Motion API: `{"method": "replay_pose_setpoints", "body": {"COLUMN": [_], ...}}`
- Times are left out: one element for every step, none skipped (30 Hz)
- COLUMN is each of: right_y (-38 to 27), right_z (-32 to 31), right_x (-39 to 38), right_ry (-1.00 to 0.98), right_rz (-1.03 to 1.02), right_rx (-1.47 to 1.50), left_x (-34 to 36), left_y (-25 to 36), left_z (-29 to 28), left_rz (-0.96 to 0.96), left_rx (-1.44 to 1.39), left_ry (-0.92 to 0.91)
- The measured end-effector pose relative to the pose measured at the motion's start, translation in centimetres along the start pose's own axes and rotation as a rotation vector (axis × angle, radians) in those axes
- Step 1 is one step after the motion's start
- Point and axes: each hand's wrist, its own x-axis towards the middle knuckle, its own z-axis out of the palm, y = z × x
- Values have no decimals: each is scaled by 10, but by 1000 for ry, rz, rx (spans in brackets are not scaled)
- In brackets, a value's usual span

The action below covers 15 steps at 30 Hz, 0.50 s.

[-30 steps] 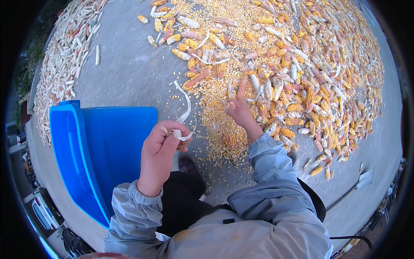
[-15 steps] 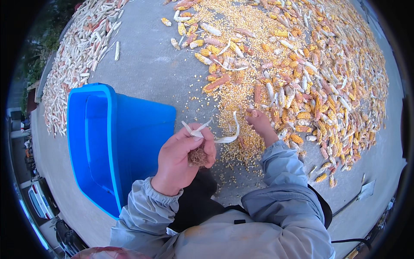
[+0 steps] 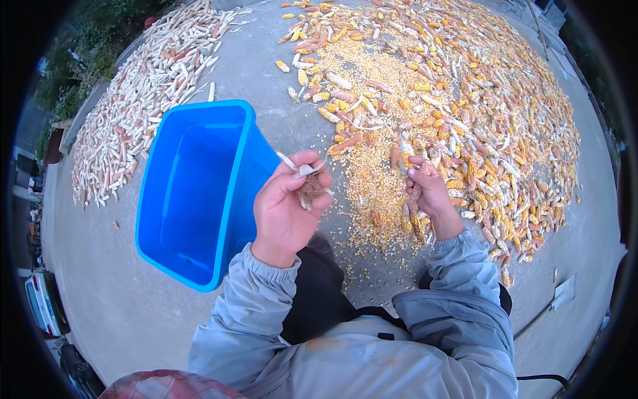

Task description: The person repeatedly picks up dried corn cobs from a large pile on the ground and removes the kernels by hand, letting the kernels fall onto the ground. The person discards the empty cobs into a nearby blue bin.

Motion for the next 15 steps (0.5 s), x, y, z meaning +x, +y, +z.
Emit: {"method": "replay_pose_setpoints", "body": {"right_y": [-8, -17, -28, -37, -45, -56, -66, -76, -84, -91, -94, -99, -101, -101, -102], "right_z": [0, -4, -9, -4, 4, 3, 3, 6, 9, 14, 16, 20, 22, 28, 30], "right_x": [-6, -13, -20, -26, -31, -38, -46, -55, -63, -72, -79, -86, -91, -95, -100], "right_ry": [-32, -54, -72, -76, -104, -104, -105, -133, -163, -200, -228, -234, -258, -296, -321], "right_rz": [-15, -36, -59, -58, -72, -100, -130, -154, -156, -157, -147, -140, -157, -168, -180], "right_rx": [-3, -6, -10, 5, 23, 32, 45, 69, 75, 85, 92, 80, 86, 89, 86], "left_x": [-9, -15, -23, -38, -58, -67, -73, -81, -90, -103, -106, -106, -105, -107, -100], "left_y": [12, 28, 43, 68, 95, 106, 113, 130, 138, 150, 145, 140, 135, 129, 113], "left_z": [4, 4, 9, 7, 7, 12, 12, -16, -18, -27, -25, -21, -17, -18, -6], "left_rz": [173, 343, 528, 620, 696, 612, 421, 298, 108, 79, 88, 99, 113, 292, 369], "left_rx": [125, 293, 434, 616, 888, 1123, 1380, 1558, 1718, 1690, 1765, 1841, 1915, 1999, 1939], "left_ry": [78, 37, 63, 56, 262, 494, 781, 988, 1164, 1203, 1208, 1213, 1218, 1098, 924]}}
